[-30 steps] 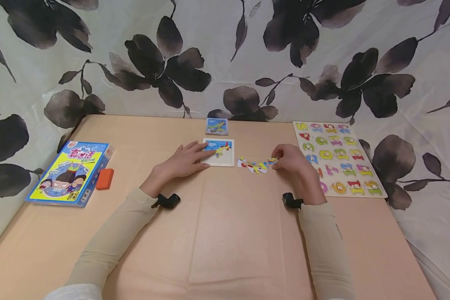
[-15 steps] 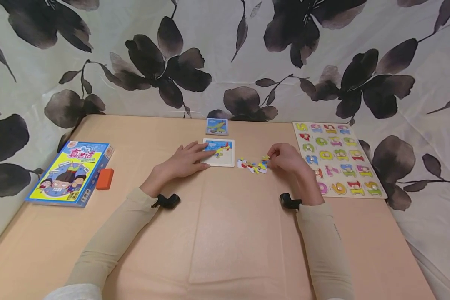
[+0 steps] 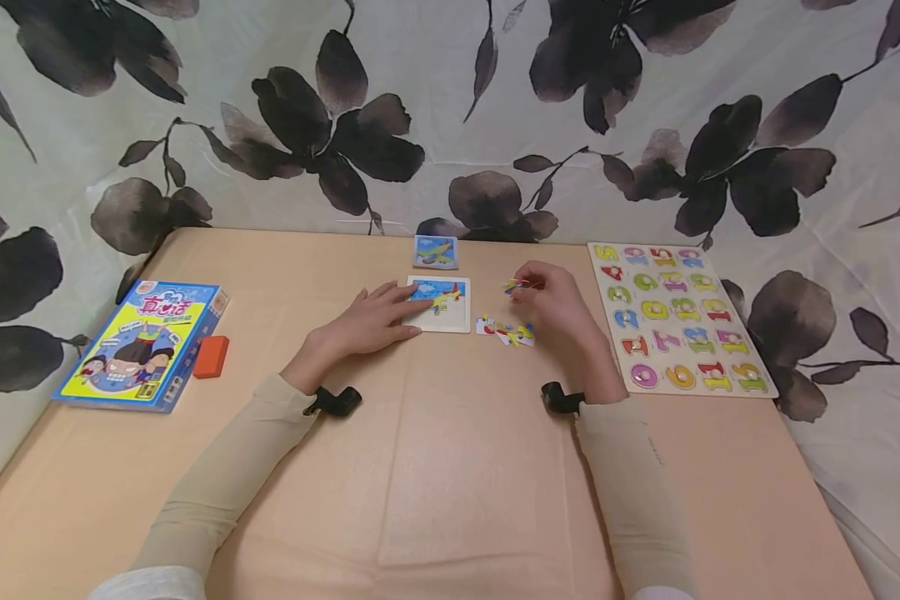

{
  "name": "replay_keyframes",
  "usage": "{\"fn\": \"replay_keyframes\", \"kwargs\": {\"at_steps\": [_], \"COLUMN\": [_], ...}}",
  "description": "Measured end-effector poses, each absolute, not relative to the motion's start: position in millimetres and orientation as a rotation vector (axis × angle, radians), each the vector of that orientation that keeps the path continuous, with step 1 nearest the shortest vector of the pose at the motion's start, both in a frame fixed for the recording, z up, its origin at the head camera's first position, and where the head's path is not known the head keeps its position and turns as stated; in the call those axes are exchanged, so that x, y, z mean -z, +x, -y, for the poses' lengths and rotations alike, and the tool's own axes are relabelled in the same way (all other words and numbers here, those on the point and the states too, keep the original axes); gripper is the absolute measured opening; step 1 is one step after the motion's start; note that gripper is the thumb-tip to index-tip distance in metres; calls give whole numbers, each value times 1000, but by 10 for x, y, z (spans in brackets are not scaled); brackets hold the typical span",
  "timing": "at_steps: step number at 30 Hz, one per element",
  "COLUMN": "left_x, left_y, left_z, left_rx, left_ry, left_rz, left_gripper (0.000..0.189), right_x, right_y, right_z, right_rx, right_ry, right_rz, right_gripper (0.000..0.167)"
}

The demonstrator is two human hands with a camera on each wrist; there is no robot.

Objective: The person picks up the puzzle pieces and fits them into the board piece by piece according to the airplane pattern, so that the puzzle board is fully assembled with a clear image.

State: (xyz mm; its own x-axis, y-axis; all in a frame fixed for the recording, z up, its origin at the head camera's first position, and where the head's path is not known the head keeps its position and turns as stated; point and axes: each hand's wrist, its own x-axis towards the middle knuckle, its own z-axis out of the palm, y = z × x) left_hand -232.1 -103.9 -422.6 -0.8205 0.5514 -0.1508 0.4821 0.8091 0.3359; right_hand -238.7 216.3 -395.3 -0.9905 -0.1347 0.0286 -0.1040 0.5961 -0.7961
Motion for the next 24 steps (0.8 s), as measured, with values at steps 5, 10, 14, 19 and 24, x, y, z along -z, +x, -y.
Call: {"fn": "replay_keyframes", "kwargs": {"at_steps": [5, 10, 14, 19, 24], "left_x": [4227, 4226, 4221, 4213, 4226], "left_y": [-2321, -2332, -2341, -2341, -2340], "left_z": [1033, 1029, 1032, 1040, 1040], "left_rx": [-403, -394, -384, -376, -380], "left_ry": [796, 800, 804, 802, 800], "left_rz": [-2755, -2759, -2761, -2761, -2762], "left_gripper": [56, 56, 56, 56, 56], "right_x": [3932, 3973, 4004, 4036, 4101], "right_y": [-2407, -2450, -2477, -2511, -2547], "right_z": [-1949, -1740, -1592, -1426, -1309], "right_rx": [1433, 1454, 1444, 1451, 1502], "right_ry": [-201, -158, -234, -214, -86], "right_rz": [-2711, -2737, -2825, -2789, -2670], "right_gripper": [19, 21, 15, 13, 23]}}
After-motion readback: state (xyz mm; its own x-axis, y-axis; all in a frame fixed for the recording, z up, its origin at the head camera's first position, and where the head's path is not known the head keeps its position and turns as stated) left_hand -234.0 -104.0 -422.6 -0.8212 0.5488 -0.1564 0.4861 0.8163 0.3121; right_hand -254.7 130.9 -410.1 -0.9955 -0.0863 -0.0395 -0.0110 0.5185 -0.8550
